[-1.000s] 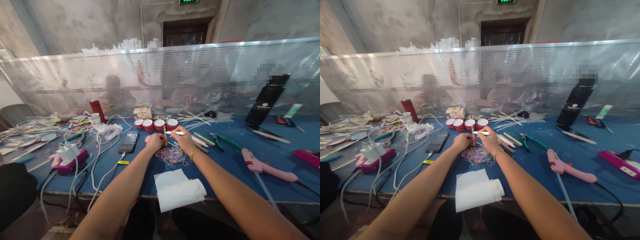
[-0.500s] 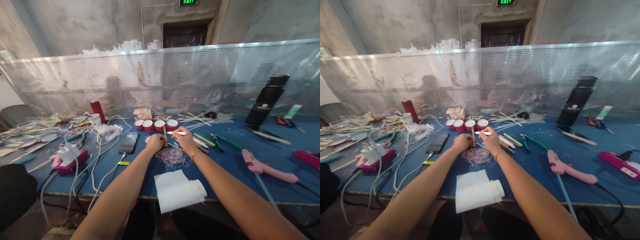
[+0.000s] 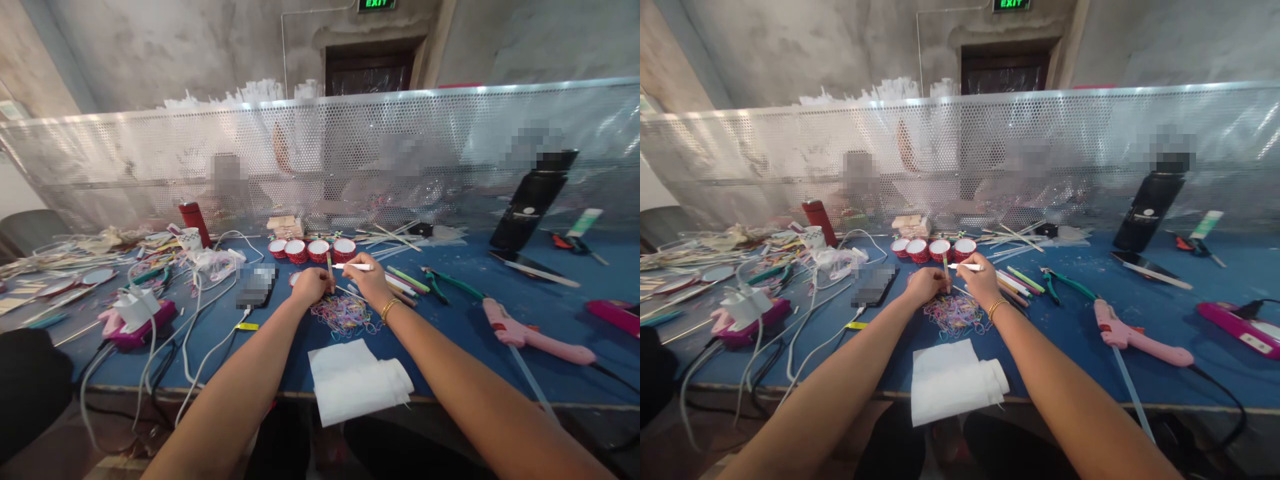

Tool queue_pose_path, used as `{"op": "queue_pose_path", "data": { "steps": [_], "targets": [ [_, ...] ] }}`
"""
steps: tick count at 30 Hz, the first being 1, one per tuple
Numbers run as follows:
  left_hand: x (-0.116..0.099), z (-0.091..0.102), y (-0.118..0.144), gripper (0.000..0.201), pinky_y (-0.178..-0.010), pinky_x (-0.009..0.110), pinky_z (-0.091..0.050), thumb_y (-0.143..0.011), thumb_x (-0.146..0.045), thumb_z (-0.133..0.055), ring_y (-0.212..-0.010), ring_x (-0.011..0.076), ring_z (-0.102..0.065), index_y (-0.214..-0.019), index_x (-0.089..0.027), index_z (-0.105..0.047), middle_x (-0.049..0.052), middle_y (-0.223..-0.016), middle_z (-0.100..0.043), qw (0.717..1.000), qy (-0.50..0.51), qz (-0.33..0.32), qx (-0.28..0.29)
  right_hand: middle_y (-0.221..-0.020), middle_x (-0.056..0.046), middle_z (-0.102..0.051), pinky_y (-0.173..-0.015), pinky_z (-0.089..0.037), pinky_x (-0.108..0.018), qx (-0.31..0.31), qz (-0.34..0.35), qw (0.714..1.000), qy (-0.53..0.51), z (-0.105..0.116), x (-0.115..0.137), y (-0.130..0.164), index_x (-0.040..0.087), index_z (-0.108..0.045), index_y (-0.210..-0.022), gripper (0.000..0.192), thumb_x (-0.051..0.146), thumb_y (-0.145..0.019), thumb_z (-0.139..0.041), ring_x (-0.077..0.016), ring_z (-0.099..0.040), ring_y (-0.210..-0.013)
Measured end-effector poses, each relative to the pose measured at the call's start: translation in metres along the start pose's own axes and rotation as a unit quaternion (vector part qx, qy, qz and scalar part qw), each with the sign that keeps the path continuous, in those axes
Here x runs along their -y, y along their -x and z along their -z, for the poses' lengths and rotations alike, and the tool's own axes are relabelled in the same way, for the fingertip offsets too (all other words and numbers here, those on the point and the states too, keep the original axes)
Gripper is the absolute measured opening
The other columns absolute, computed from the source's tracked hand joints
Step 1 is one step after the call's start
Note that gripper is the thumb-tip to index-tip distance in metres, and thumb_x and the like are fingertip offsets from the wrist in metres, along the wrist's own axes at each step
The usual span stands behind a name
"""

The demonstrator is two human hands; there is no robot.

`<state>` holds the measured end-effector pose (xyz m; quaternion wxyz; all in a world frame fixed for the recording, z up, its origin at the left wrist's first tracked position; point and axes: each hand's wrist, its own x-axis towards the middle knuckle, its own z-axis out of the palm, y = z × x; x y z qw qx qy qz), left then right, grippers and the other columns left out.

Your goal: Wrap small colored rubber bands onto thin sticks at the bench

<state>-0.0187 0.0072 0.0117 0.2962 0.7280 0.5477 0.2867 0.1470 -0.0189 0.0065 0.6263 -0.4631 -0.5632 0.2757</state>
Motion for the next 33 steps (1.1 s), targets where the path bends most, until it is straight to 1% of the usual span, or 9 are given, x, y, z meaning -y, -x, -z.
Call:
{"op": "queue_pose_path", "data": {
  "steps": [3, 6, 11, 17, 22, 28, 33],
  "targets": [
    [-0.0006, 0.0001, 0.0008, 0.02, -0.064, 0.023, -0.046, -0.086, -0.029, -0.064, -0.07, 0.0144, -0.069, -0.075, -0.019, -0.077, 0.002, -0.074, -0.076, 1.0, -0.003, -0.007, 0.0, -0.066, -0.001, -0.069, -0.063, -0.046, -0.03, 0.014, 0.009, 1.0, 0.002, -0.0015, 0.0014, 0.0015, 0.025, -0.061, -0.068, 0.014, 0.037, -0.071, -0.066, -0.0188, -0.06, -0.065],
    [-0.0028, 0.001, 0.0027, 0.019, -0.061, 0.023, -0.044, -0.086, -0.028, -0.065, -0.069, 0.014, -0.068, -0.073, -0.018, -0.076, 0.002, -0.074, -0.076, 1.0, -0.002, -0.004, -0.001, -0.066, -0.001, -0.069, -0.064, -0.046, -0.031, 0.01, 0.004, 1.0, 0.008, -0.0008, 0.0017, 0.0011, 0.025, -0.061, -0.067, 0.015, 0.038, -0.072, -0.067, -0.0195, -0.061, -0.066],
    [-0.0034, 0.0014, 0.003, 0.016, -0.064, 0.023, -0.046, -0.085, -0.026, -0.065, -0.071, 0.0143, -0.069, -0.078, -0.019, -0.077, 0.002, -0.076, -0.077, 1.0, 0.004, 0.002, 0.0, -0.064, -0.001, -0.068, -0.065, -0.046, -0.032, -0.007, -0.002, 1.0, 0.009, 0.0018, 0.0026, -0.0002, 0.025, -0.06, -0.065, 0.015, 0.037, -0.071, -0.066, -0.0196, -0.06, -0.065],
    [-0.0007, 0.0009, 0.0013, 0.018, -0.066, 0.023, -0.048, -0.086, -0.027, -0.065, -0.071, 0.0143, -0.069, -0.076, -0.018, -0.077, 0.003, -0.077, -0.077, 1.0, 0.002, -0.004, 0.005, -0.066, -0.001, -0.069, -0.064, -0.046, -0.031, 0.013, 0.004, 1.0, 0.012, -0.0002, 0.0039, 0.0023, 0.024, -0.061, -0.068, 0.016, 0.039, -0.071, -0.066, -0.0196, -0.061, -0.067],
    [-0.0004, -0.0002, 0.0008, 0.015, -0.067, 0.021, -0.048, -0.086, -0.024, -0.065, -0.073, 0.0136, -0.07, -0.081, -0.018, -0.077, 0.002, -0.077, -0.077, 1.0, 0.016, 0.009, 0.005, -0.065, -0.001, -0.068, -0.066, -0.046, -0.032, -0.009, 0.001, 1.0, 0.018, 0.0024, 0.0027, -0.0001, 0.025, -0.06, -0.064, 0.014, 0.036, -0.071, -0.065, -0.0193, -0.06, -0.066],
    [-0.0024, 0.0004, 0.0019, 0.017, -0.065, 0.022, -0.048, -0.086, -0.026, -0.065, -0.072, 0.0143, -0.07, -0.077, -0.017, -0.076, 0.003, -0.076, -0.077, 1.0, 0.014, 0.006, 0.004, -0.065, -0.001, -0.068, -0.063, -0.044, -0.031, 0.012, 0.013, 1.0, 0.015, 0.0004, -0.0006, 0.0, 0.025, -0.061, -0.066, 0.014, 0.036, -0.071, -0.065, -0.019, -0.059, -0.065],
    [-0.002, 0.0014, 0.0021, 0.015, -0.066, 0.022, -0.047, -0.085, -0.025, -0.065, -0.072, 0.0141, -0.069, -0.08, -0.018, -0.078, 0.002, -0.077, -0.078, 1.0, 0.007, 0.007, 0.003, -0.065, -0.001, -0.069, -0.067, -0.047, -0.032, -0.008, 0.004, 1.0, 0.019, 0.0025, -0.002, -0.0018, 0.025, -0.06, -0.066, 0.013, 0.036, -0.071, -0.066, -0.0202, -0.062, -0.068]
  ]
}}
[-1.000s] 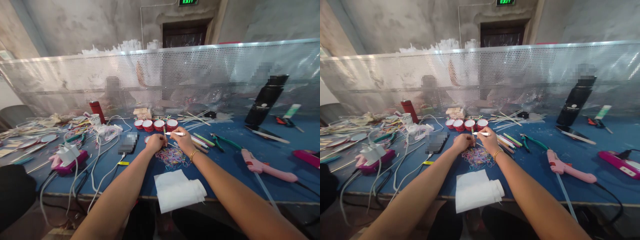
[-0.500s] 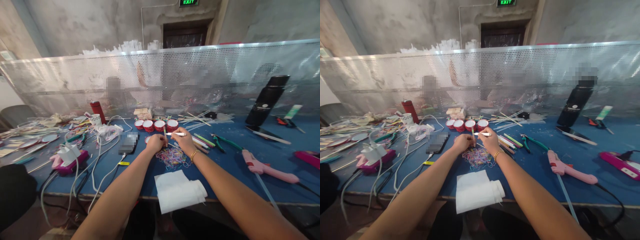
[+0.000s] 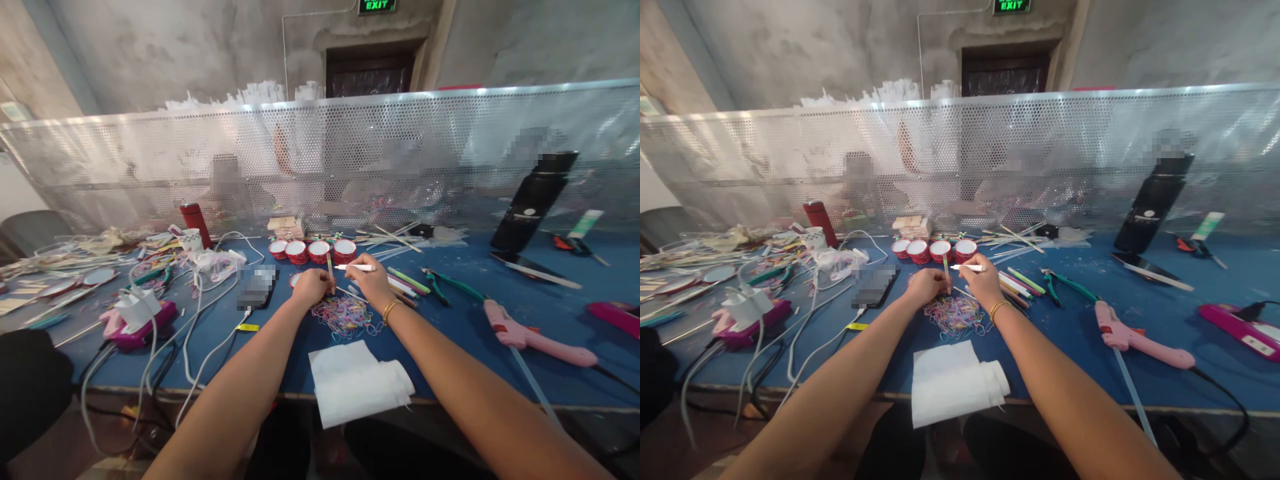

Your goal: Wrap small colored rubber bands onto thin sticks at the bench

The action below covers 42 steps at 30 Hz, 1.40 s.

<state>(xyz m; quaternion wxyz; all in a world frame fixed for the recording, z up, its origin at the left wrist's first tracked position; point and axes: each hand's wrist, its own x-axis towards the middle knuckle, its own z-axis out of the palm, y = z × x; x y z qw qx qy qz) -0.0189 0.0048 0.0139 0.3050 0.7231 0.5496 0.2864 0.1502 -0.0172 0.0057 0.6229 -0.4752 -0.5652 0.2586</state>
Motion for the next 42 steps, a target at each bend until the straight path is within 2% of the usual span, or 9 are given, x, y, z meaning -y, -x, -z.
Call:
{"op": "queue_pose_path", "data": {
  "steps": [6, 12, 18, 24, 31, 37, 42],
  "targets": [
    [0.0059, -0.0018, -0.0041, 0.018, -0.064, 0.024, -0.046, -0.085, -0.029, -0.066, -0.069, 0.015, -0.068, -0.076, -0.018, -0.077, 0.003, -0.076, -0.077, 1.0, -0.011, -0.016, -0.005, -0.066, -0.001, -0.069, -0.065, -0.046, -0.032, 0.028, 0.007, 1.0, -0.005, -0.0025, 0.0034, 0.0026, 0.024, -0.061, -0.068, 0.014, 0.037, -0.071, -0.066, -0.0202, -0.062, -0.068],
    [0.0014, -0.0007, -0.0009, 0.016, -0.066, 0.022, -0.047, -0.085, -0.025, -0.065, -0.071, 0.014, -0.069, -0.076, -0.018, -0.077, 0.002, -0.075, -0.077, 1.0, 0.0, -0.005, -0.002, -0.065, -0.002, -0.069, -0.067, -0.046, -0.033, 0.005, 0.002, 1.0, 0.002, -0.0007, 0.0022, 0.0011, 0.025, -0.06, -0.066, 0.014, 0.037, -0.071, -0.065, -0.0204, -0.061, -0.067],
    [0.0003, 0.0002, 0.0005, 0.019, -0.063, 0.023, -0.046, -0.085, -0.027, -0.065, -0.068, 0.0144, -0.067, -0.074, -0.017, -0.076, 0.003, -0.074, -0.076, 1.0, -0.009, -0.012, -0.005, -0.065, -0.001, -0.068, -0.064, -0.045, -0.031, 0.026, 0.014, 1.0, -0.009, -0.0034, 0.0026, 0.0024, 0.024, -0.06, -0.065, 0.013, 0.036, -0.07, -0.065, -0.0192, -0.06, -0.065],
    [0.0029, -0.0012, -0.002, 0.016, -0.065, 0.022, -0.046, -0.085, -0.026, -0.065, -0.071, 0.014, -0.069, -0.077, -0.018, -0.077, 0.002, -0.076, -0.077, 1.0, 0.008, -0.006, -0.002, -0.065, -0.001, -0.069, -0.068, -0.047, -0.033, 0.009, -0.008, 1.0, 0.002, -0.0001, 0.0021, 0.0008, 0.025, -0.06, -0.066, 0.013, 0.036, -0.07, -0.065, -0.0206, -0.062, -0.068],
    [0.0043, -0.0008, -0.003, 0.018, -0.063, 0.022, -0.045, -0.085, -0.028, -0.066, -0.068, 0.0137, -0.067, -0.074, -0.018, -0.075, 0.002, -0.076, -0.077, 1.0, -0.018, -0.014, -0.005, -0.065, -0.001, -0.068, -0.064, -0.045, -0.031, 0.03, 0.005, 1.0, -0.005, -0.0035, 0.0052, 0.0035, 0.024, -0.06, -0.065, 0.014, 0.036, -0.069, -0.065, -0.0187, -0.059, -0.065],
    [0.0014, 0.0001, -0.0016, 0.016, -0.065, 0.022, -0.047, -0.086, -0.027, -0.065, -0.073, 0.0141, -0.07, -0.079, -0.02, -0.077, 0.002, -0.079, -0.078, 1.0, -0.015, 0.002, 0.0, -0.064, -0.001, -0.069, -0.066, -0.047, -0.033, 0.011, -0.002, 1.0, 0.01, 0.0004, 0.0039, 0.0013, 0.025, -0.06, -0.066, 0.013, 0.036, -0.071, -0.065, -0.0204, -0.062, -0.066],
    [-0.0005, 0.0007, 0.0005, 0.02, -0.066, 0.023, -0.048, -0.087, -0.029, -0.065, -0.072, 0.0148, -0.069, -0.075, -0.019, -0.077, 0.003, -0.078, -0.078, 1.0, -0.018, -0.006, -0.002, -0.066, -0.001, -0.069, -0.064, -0.046, -0.031, 0.032, 0.009, 0.999, 0.001, -0.0025, 0.0042, 0.0031, 0.024, -0.059, -0.066, 0.014, 0.037, -0.07, -0.065, -0.0192, -0.06, -0.066]
  ]
}}
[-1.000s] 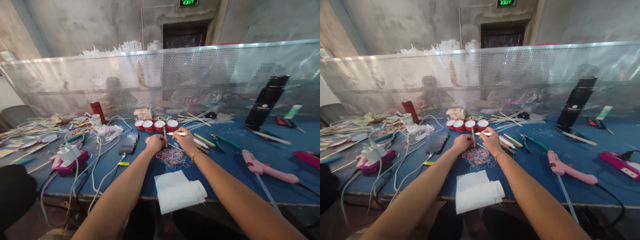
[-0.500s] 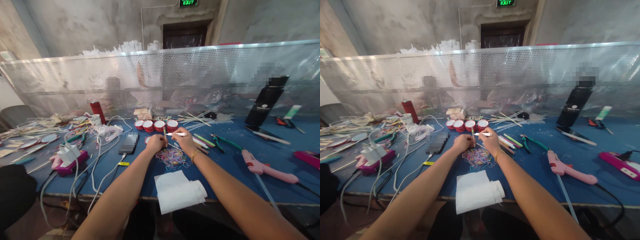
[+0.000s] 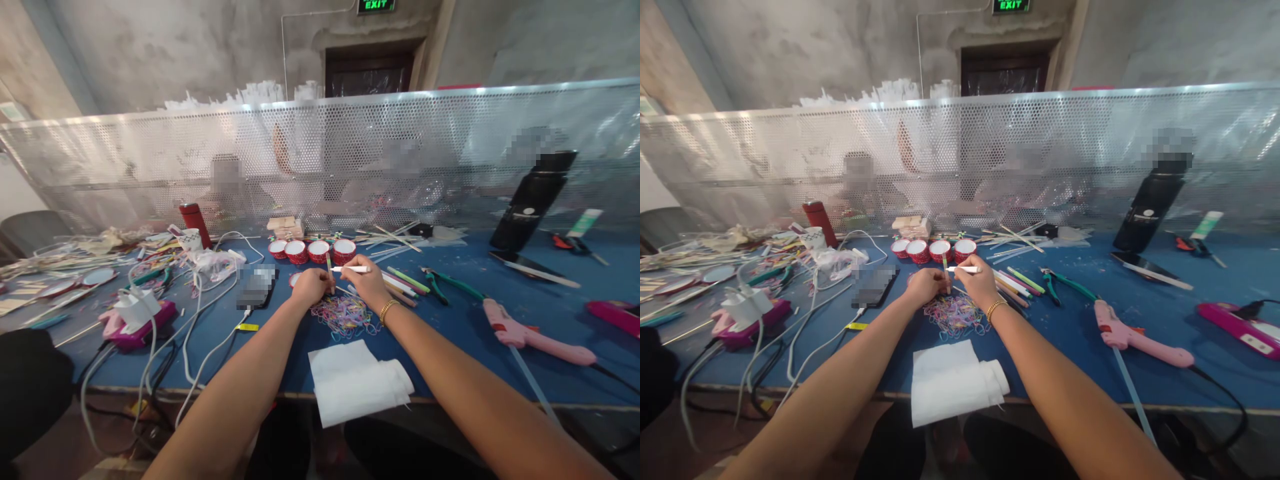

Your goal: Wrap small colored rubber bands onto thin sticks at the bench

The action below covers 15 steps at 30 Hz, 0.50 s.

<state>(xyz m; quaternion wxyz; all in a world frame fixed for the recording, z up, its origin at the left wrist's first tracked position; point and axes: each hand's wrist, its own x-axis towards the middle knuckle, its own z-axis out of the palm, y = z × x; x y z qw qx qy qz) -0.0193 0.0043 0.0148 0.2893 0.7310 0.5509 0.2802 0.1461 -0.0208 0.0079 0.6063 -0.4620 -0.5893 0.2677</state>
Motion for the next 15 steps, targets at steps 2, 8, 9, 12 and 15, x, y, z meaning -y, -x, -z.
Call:
{"op": "queue_pose_path", "data": {
  "steps": [2, 8, 9, 12, 15],
  "targets": [
    [-0.0012, 0.0006, 0.0012, 0.02, -0.066, 0.023, -0.048, -0.086, -0.028, -0.065, -0.072, 0.0152, -0.069, -0.074, -0.019, -0.077, 0.003, -0.077, -0.077, 1.0, -0.007, -0.003, -0.002, -0.065, -0.001, -0.068, -0.063, -0.045, -0.031, -0.002, -0.001, 1.0, 0.005, -0.0003, -0.0004, 0.0001, 0.024, -0.059, -0.065, 0.014, 0.037, -0.07, -0.065, -0.0193, -0.06, -0.066],
    [-0.0065, 0.0022, 0.0042, 0.015, -0.067, 0.022, -0.049, -0.085, -0.025, -0.066, -0.073, 0.0143, -0.069, -0.078, -0.018, -0.078, 0.003, -0.078, -0.078, 1.0, 0.002, 0.013, -0.003, -0.065, -0.001, -0.069, -0.067, -0.047, -0.032, -0.022, -0.018, 1.0, 0.005, 0.0026, -0.0004, -0.0008, 0.025, -0.06, -0.066, 0.013, 0.036, -0.07, -0.065, -0.0204, -0.063, -0.067],
    [-0.0068, 0.0022, 0.0043, 0.016, -0.067, 0.022, -0.049, -0.086, -0.024, -0.065, -0.072, 0.0143, -0.069, -0.078, -0.018, -0.078, 0.003, -0.078, -0.078, 1.0, 0.004, 0.012, -0.001, -0.065, -0.001, -0.069, -0.066, -0.047, -0.032, -0.02, -0.017, 1.0, 0.002, 0.0022, 0.0001, -0.0005, 0.024, -0.06, -0.066, 0.013, 0.036, -0.07, -0.064, -0.0202, -0.063, -0.067],
    [-0.006, 0.0017, 0.0038, 0.017, -0.067, 0.022, -0.049, -0.086, -0.025, -0.065, -0.073, 0.0144, -0.069, -0.075, -0.018, -0.077, 0.003, -0.078, -0.078, 1.0, 0.0, 0.01, 0.002, -0.065, -0.001, -0.069, -0.064, -0.045, -0.031, -0.005, -0.006, 1.0, -0.001, -0.0001, 0.0011, 0.0007, 0.024, -0.06, -0.066, 0.014, 0.037, -0.07, -0.064, -0.0197, -0.061, -0.066],
    [-0.0032, 0.0007, 0.0021, 0.018, -0.066, 0.022, -0.048, -0.087, -0.026, -0.065, -0.073, 0.0145, -0.07, -0.075, -0.018, -0.077, 0.003, -0.077, -0.077, 1.0, 0.003, 0.008, 0.002, -0.065, -0.001, -0.069, -0.063, -0.045, -0.031, -0.005, -0.007, 1.0, 0.004, -0.0009, 0.0008, 0.001, 0.024, -0.06, -0.066, 0.014, 0.037, -0.069, -0.065, -0.0191, -0.06, -0.064]
  ]
}}
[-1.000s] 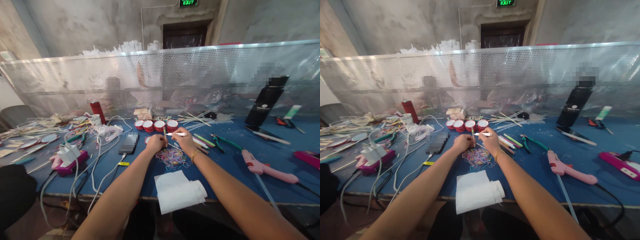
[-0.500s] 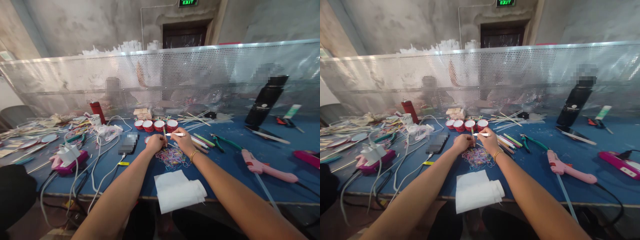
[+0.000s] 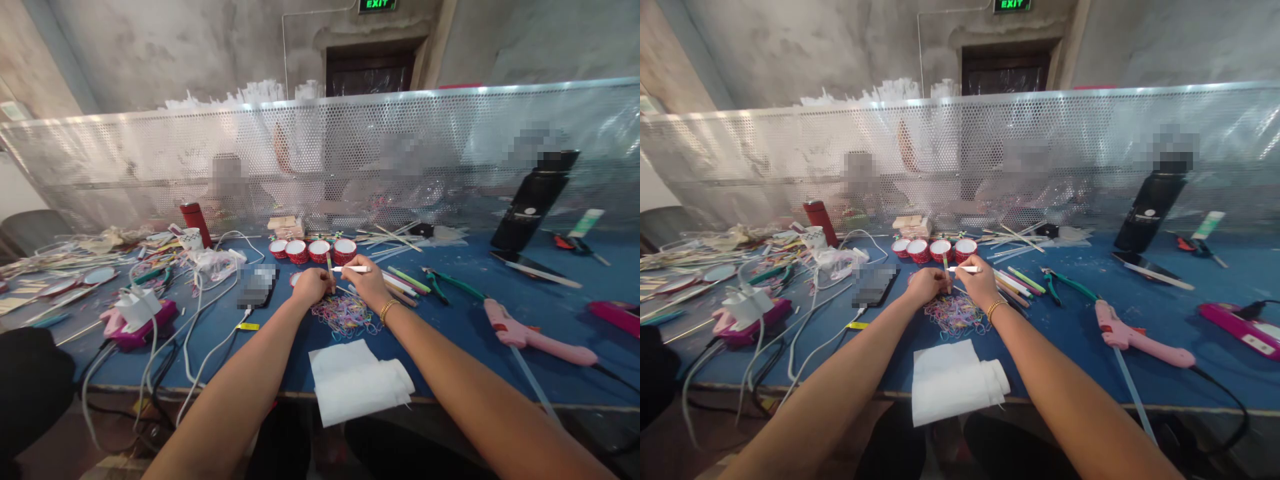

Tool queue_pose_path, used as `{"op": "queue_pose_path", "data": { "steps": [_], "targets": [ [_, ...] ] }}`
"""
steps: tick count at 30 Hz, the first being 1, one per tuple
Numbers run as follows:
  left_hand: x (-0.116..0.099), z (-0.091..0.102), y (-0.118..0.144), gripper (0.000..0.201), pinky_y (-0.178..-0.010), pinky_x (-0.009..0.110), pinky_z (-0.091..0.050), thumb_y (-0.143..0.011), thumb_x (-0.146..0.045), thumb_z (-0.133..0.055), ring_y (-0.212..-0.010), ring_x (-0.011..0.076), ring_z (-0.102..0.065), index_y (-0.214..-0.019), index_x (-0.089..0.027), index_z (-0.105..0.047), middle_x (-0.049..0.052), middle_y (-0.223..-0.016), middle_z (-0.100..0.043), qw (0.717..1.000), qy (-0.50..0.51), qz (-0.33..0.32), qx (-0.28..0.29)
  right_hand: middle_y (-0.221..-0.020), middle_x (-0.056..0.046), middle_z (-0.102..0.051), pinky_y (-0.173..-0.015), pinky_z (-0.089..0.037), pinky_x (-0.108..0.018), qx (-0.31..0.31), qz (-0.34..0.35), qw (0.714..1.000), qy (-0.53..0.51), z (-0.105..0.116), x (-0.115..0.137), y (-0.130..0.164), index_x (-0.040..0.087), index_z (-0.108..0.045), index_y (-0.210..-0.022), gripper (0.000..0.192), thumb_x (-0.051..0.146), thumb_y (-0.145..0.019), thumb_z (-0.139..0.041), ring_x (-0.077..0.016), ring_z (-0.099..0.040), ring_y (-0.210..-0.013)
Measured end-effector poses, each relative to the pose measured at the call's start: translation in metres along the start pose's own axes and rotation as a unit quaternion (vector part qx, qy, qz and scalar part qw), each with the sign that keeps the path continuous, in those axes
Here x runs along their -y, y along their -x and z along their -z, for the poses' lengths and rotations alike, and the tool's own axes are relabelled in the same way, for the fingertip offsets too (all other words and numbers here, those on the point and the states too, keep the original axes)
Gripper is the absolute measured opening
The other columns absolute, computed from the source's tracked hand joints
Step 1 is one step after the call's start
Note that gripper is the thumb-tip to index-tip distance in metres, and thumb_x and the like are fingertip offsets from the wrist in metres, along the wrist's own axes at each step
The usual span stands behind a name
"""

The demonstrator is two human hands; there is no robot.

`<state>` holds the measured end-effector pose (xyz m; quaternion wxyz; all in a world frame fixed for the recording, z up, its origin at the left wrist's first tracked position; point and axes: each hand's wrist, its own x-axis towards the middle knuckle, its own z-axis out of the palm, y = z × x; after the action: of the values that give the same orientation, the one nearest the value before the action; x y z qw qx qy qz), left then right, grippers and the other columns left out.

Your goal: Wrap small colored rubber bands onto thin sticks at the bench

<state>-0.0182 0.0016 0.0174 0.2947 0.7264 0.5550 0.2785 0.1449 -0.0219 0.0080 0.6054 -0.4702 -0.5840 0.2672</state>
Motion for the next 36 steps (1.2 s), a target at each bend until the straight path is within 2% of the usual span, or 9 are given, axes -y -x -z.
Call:
{"op": "queue_pose_path", "data": {
  "steps": [5, 11, 15, 21, 30, 36],
  "targets": [
    [0.0019, -0.0004, -0.0015, 0.017, -0.069, 0.023, -0.049, -0.085, -0.025, -0.065, -0.074, 0.0151, -0.07, -0.078, -0.018, -0.078, 0.004, -0.079, -0.078, 1.0, 0.006, -0.001, -0.001, -0.065, -0.001, -0.069, -0.067, -0.048, -0.033, -0.018, -0.005, 1.0, 0.0, 0.0022, -0.002, -0.0014, 0.025, -0.06, -0.066, 0.013, 0.037, -0.07, -0.065, -0.0209, -0.063, -0.068],
    [0.0011, 0.0001, -0.0006, 0.016, -0.067, 0.022, -0.049, -0.086, -0.027, -0.066, -0.073, 0.0146, -0.07, -0.078, -0.018, -0.078, 0.003, -0.079, -0.078, 1.0, -0.001, 0.004, -0.004, -0.065, -0.001, -0.069, -0.064, -0.046, -0.032, -0.005, -0.002, 1.0, 0.007, 0.002, -0.0019, -0.0014, 0.025, -0.06, -0.066, 0.013, 0.037, -0.07, -0.064, -0.0199, -0.061, -0.066],
    [0.0038, -0.0021, -0.0025, 0.015, -0.066, 0.022, -0.048, -0.086, -0.024, -0.066, -0.074, 0.0148, -0.071, -0.08, -0.018, -0.078, 0.003, -0.079, -0.078, 1.0, 0.009, -0.002, -0.001, -0.065, -0.001, -0.068, -0.066, -0.047, -0.032, -0.028, -0.007, 1.0, 0.004, 0.0042, -0.0021, -0.0025, 0.025, -0.059, -0.065, 0.012, 0.036, -0.069, -0.064, -0.0202, -0.062, -0.068],
    [0.0022, -0.0024, -0.0006, 0.015, -0.069, 0.022, -0.049, -0.086, -0.025, -0.065, -0.076, 0.0148, -0.071, -0.087, -0.02, -0.079, 0.003, -0.082, -0.079, 1.0, 0.009, 0.0, 0.002, -0.064, 0.001, -0.066, -0.063, -0.046, -0.031, -0.015, -0.016, 0.999, -0.04, 0.0043, 0.0011, -0.0031, 0.025, -0.063, -0.074, 0.014, 0.038, -0.069, -0.064, -0.0192, -0.061, -0.064],
    [0.0012, -0.0008, 0.0011, 0.017, -0.064, 0.023, -0.045, -0.087, -0.029, -0.066, -0.071, 0.0149, -0.068, -0.081, -0.02, -0.078, 0.003, -0.081, -0.078, 0.999, -0.035, -0.006, -0.006, -0.069, -0.002, -0.069, -0.06, -0.045, -0.03, -0.011, -0.026, 0.998, -0.059, 0.0048, 0.0051, -0.0006, 0.023, -0.07, -0.079, 0.021, 0.042, -0.07, -0.066, -0.0197, -0.062, -0.067],
    [0.0048, -0.0017, -0.0019, 0.016, -0.066, 0.023, -0.046, -0.087, -0.027, -0.065, -0.072, 0.0153, -0.068, -0.083, -0.02, -0.079, 0.003, -0.082, -0.079, 0.999, -0.03, -0.011, 0.001, -0.078, -0.005, -0.073, -0.058, -0.045, -0.029, -0.009, -0.041, 0.997, -0.07, 0.0055, 0.001, -0.0012, 0.021, -0.077, -0.092, 0.032, 0.043, -0.07, -0.067, -0.0209, -0.064, -0.071]
  ]
}}
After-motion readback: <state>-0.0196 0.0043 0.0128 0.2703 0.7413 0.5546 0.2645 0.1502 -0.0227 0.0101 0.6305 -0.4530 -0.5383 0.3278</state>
